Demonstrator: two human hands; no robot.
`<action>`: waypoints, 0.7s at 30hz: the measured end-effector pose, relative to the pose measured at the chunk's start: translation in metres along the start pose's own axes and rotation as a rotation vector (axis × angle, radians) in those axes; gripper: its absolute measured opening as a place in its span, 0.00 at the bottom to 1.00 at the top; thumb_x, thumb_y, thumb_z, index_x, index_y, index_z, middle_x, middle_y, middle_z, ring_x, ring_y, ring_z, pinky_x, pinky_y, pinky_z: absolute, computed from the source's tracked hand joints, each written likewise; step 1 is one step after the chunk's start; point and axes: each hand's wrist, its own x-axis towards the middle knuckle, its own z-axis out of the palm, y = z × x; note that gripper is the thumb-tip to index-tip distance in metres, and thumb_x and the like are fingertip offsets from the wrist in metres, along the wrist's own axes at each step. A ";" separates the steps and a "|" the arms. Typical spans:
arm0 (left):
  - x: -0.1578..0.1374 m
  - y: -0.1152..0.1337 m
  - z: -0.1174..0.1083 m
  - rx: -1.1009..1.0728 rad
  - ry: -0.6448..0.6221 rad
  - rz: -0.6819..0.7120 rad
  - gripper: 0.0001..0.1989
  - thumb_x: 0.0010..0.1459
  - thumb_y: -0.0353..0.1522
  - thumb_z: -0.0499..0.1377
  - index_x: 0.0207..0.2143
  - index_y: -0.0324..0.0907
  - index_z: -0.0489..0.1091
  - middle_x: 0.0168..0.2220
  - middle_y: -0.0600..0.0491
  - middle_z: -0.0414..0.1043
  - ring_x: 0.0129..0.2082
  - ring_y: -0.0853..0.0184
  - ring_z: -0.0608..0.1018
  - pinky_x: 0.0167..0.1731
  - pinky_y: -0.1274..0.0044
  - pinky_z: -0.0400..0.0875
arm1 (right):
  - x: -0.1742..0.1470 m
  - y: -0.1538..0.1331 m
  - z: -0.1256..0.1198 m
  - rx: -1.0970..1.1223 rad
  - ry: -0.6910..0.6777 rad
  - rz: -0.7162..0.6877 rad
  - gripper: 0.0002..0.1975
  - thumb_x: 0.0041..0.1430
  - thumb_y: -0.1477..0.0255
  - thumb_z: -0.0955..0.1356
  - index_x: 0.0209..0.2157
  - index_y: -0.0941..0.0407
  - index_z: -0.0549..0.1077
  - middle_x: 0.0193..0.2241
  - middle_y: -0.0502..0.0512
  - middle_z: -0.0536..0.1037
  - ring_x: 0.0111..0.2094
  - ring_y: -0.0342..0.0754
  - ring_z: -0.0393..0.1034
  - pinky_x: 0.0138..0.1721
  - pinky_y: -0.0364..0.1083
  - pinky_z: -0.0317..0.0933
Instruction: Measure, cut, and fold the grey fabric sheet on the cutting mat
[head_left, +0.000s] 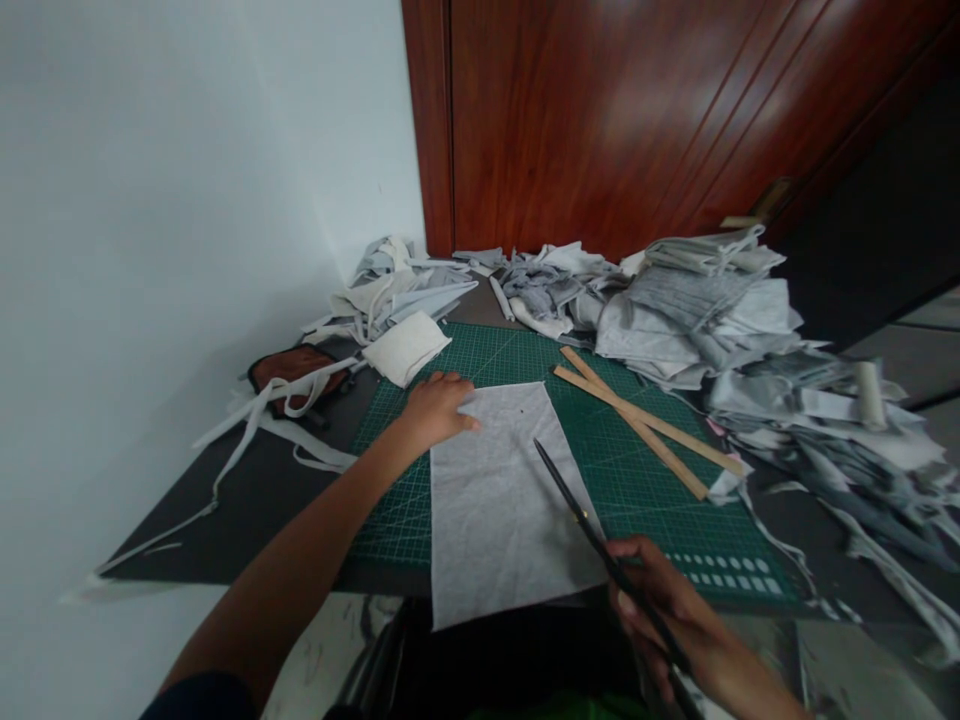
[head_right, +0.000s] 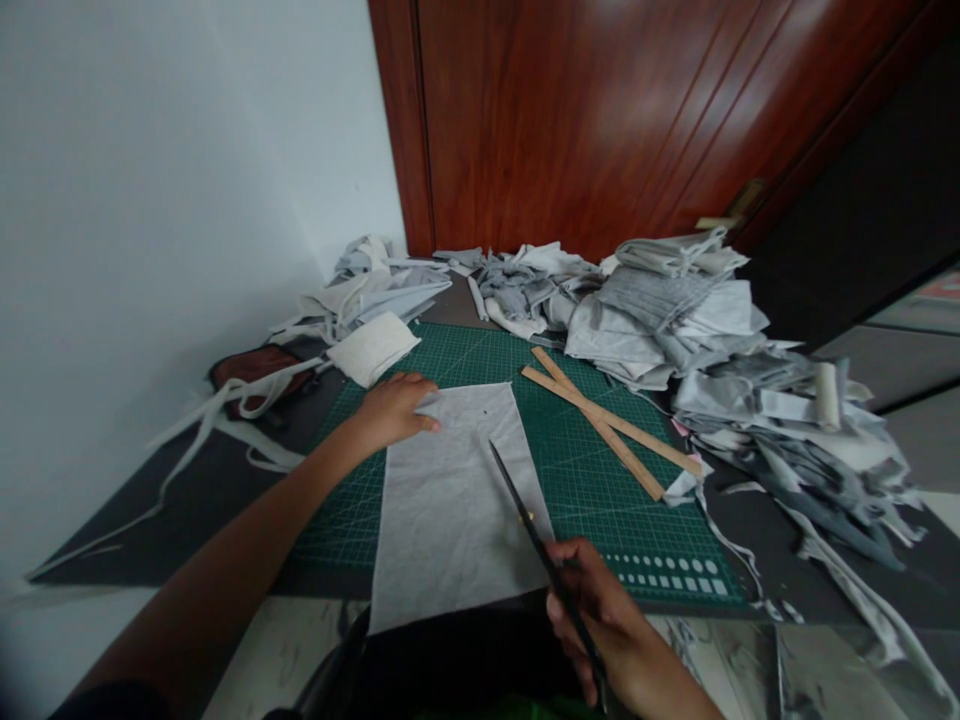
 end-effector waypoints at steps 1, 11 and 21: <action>0.001 -0.001 0.000 0.004 0.003 -0.005 0.22 0.57 0.42 0.69 0.51 0.44 0.75 0.49 0.46 0.76 0.52 0.50 0.75 0.48 0.64 0.71 | 0.000 0.001 0.003 0.005 0.001 0.003 0.26 0.64 0.49 0.70 0.53 0.48 0.61 0.28 0.42 0.68 0.16 0.36 0.57 0.15 0.39 0.63; -0.011 0.038 -0.003 0.102 0.276 -0.057 0.16 0.66 0.38 0.61 0.53 0.42 0.72 0.53 0.40 0.70 0.55 0.46 0.70 0.51 0.58 0.67 | 0.006 0.018 0.046 0.144 0.098 0.069 0.30 0.62 0.44 0.69 0.54 0.48 0.60 0.27 0.41 0.69 0.17 0.38 0.60 0.15 0.38 0.58; -0.026 0.068 0.048 -0.036 0.051 -0.001 0.53 0.57 0.67 0.51 0.71 0.41 0.56 0.72 0.31 0.50 0.71 0.23 0.47 0.62 0.35 0.42 | 0.008 -0.002 -0.025 -0.307 0.452 -0.084 0.30 0.57 0.47 0.71 0.53 0.50 0.66 0.24 0.47 0.76 0.17 0.48 0.66 0.15 0.44 0.57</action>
